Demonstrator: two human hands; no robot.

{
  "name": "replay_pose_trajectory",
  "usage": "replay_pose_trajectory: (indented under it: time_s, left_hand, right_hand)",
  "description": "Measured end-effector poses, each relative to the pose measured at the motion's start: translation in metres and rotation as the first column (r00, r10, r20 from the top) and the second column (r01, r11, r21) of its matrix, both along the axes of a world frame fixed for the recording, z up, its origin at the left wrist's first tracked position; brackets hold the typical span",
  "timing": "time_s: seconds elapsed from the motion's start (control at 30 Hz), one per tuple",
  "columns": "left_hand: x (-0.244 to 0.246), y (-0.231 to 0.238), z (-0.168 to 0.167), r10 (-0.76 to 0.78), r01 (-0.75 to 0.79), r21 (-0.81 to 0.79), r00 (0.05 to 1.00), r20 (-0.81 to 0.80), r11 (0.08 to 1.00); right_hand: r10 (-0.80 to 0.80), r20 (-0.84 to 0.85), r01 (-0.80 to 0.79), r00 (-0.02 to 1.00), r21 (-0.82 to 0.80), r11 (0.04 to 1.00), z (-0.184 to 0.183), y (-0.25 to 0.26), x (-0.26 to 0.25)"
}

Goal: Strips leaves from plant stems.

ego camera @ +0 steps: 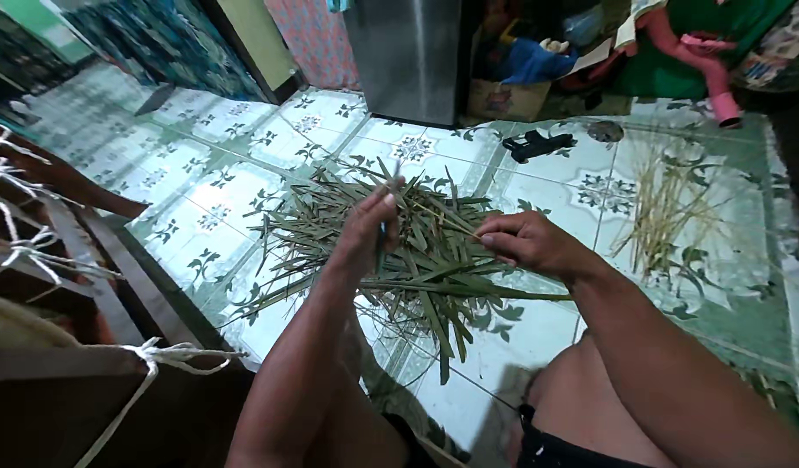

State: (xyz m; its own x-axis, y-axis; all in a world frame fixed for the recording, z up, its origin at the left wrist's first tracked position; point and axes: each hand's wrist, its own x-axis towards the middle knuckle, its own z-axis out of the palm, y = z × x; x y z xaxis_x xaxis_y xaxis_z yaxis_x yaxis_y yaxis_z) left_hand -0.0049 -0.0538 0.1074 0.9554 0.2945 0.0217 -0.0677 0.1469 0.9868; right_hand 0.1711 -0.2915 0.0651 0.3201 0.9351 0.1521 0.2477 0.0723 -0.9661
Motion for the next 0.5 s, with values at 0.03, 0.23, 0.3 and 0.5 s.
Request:
replay_pose_trajectory:
  time_s: [0.03,0.23,0.3,0.5]
  left_hand:
    - [-0.001,-0.004,-0.002,-0.037,0.038,0.031,0.998,-0.049,0.999]
    - [-0.003,0.026,0.016,0.077,-0.068,-0.068,0.986,0.15,0.995]
    - [-0.006,0.027,0.011,0.068,-0.056,-0.09,0.988,0.137,0.994]
    - [0.001,-0.012,0.008,-0.075,0.075,-0.002,0.996,-0.041,0.997]
  right_hand:
    - [0.004,0.003,-0.004,1.0,-0.005,1.0,0.0,-0.001,0.0]
    - [-0.041,0.17,0.039,0.985,0.015,0.999,0.001,-0.012,0.009]
    - [-0.048,0.187,0.044,0.981,0.029,0.999,-0.001,-0.011,0.01]
    - [-0.063,0.192,0.058,0.979,0.034,0.998,0.0,-0.008,0.002]
